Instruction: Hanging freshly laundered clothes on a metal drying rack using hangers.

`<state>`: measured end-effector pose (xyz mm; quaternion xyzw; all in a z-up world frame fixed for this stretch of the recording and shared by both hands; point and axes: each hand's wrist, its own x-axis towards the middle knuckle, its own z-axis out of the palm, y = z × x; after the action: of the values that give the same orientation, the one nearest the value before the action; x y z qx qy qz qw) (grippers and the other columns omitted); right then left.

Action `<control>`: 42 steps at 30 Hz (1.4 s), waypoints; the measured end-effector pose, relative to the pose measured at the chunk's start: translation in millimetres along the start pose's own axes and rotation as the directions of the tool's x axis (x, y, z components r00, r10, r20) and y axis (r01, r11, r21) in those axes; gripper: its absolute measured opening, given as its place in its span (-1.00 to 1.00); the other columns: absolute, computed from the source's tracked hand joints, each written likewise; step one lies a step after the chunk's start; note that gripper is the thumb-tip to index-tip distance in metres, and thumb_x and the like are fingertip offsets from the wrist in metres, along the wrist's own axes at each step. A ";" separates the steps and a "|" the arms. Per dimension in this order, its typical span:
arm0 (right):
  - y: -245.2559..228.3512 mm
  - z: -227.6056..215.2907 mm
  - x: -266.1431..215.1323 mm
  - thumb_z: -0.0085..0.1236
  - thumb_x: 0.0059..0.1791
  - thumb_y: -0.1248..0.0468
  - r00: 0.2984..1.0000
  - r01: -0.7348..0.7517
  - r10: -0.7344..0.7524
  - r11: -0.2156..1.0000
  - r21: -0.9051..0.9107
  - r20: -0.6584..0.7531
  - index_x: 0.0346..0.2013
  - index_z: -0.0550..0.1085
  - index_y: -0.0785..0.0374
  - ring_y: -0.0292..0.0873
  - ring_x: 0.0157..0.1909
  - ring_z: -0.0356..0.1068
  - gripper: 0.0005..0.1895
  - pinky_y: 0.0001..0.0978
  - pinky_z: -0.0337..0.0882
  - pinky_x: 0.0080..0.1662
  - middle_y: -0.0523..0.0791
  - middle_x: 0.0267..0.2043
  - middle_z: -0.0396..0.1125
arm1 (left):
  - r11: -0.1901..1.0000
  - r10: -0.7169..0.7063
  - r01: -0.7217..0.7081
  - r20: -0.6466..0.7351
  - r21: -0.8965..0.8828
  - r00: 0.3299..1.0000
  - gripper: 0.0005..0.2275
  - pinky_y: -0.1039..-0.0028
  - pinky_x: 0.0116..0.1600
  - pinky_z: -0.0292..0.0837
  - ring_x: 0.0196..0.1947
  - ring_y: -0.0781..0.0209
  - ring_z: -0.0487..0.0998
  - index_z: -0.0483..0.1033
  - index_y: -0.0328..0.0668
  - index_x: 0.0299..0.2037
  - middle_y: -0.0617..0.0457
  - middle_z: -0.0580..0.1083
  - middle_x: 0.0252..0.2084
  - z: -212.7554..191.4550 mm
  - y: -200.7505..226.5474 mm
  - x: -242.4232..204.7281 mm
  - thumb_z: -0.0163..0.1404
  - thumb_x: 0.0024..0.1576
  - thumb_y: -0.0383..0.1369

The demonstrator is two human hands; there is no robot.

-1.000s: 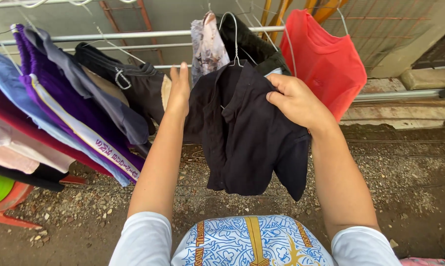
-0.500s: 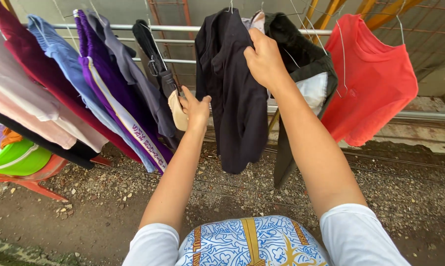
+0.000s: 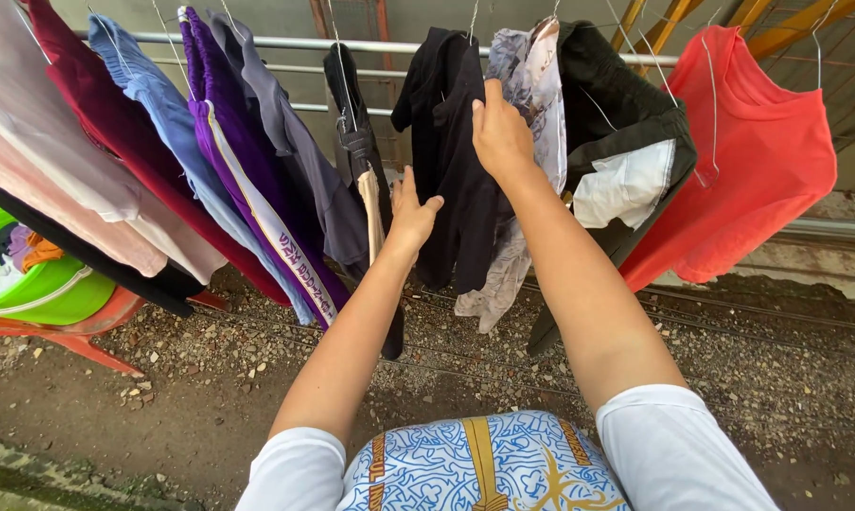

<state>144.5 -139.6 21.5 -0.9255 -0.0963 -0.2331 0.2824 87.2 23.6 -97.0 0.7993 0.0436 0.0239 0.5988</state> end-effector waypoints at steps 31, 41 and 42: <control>-7.7 -8.2 -146.4 0.01 -0.01 0.38 0.963 0.267 -0.265 0.932 -0.245 0.041 0.52 0.03 0.36 0.22 0.64 -0.45 -0.21 0.30 -0.35 0.49 0.16 0.63 -0.36 | 0.666 0.545 -0.453 0.029 0.593 0.838 -0.30 -0.33 0.46 -0.44 0.55 -0.41 -0.29 0.06 0.00 0.50 -0.31 -0.13 0.55 15.4 67.2 -95.6 0.03 0.09 -0.47; -24.1 -19.3 -150.2 -0.01 0.00 0.32 0.946 0.302 -0.282 0.945 -0.127 0.158 0.52 -0.02 0.36 0.21 0.63 -0.46 -0.19 0.21 -0.35 0.49 0.17 0.62 -0.35 | 0.604 0.526 -0.343 -0.038 0.720 0.849 -0.38 -0.36 0.45 -0.49 0.57 -0.35 -0.32 0.07 0.10 0.51 -0.23 -0.14 0.58 7.3 72.9 -118.4 -0.06 0.20 -0.37; -27.4 -19.0 -150.5 -0.02 0.00 0.32 0.947 0.294 -0.273 0.949 -0.115 0.167 0.52 -0.03 0.38 0.22 0.63 -0.46 -0.19 0.19 -0.34 0.49 0.18 0.61 -0.35 | 0.613 0.517 -0.341 -0.036 0.713 0.855 -0.38 -0.35 0.45 -0.50 0.57 -0.35 -0.33 0.06 0.12 0.51 -0.23 -0.15 0.58 4.0 73.9 -119.9 -0.06 0.20 -0.36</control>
<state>-2.5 -134.9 -24.6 -0.9342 -0.2332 -0.2076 0.1728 -28.7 -12.6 -25.5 0.9394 -0.0731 0.2455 0.2279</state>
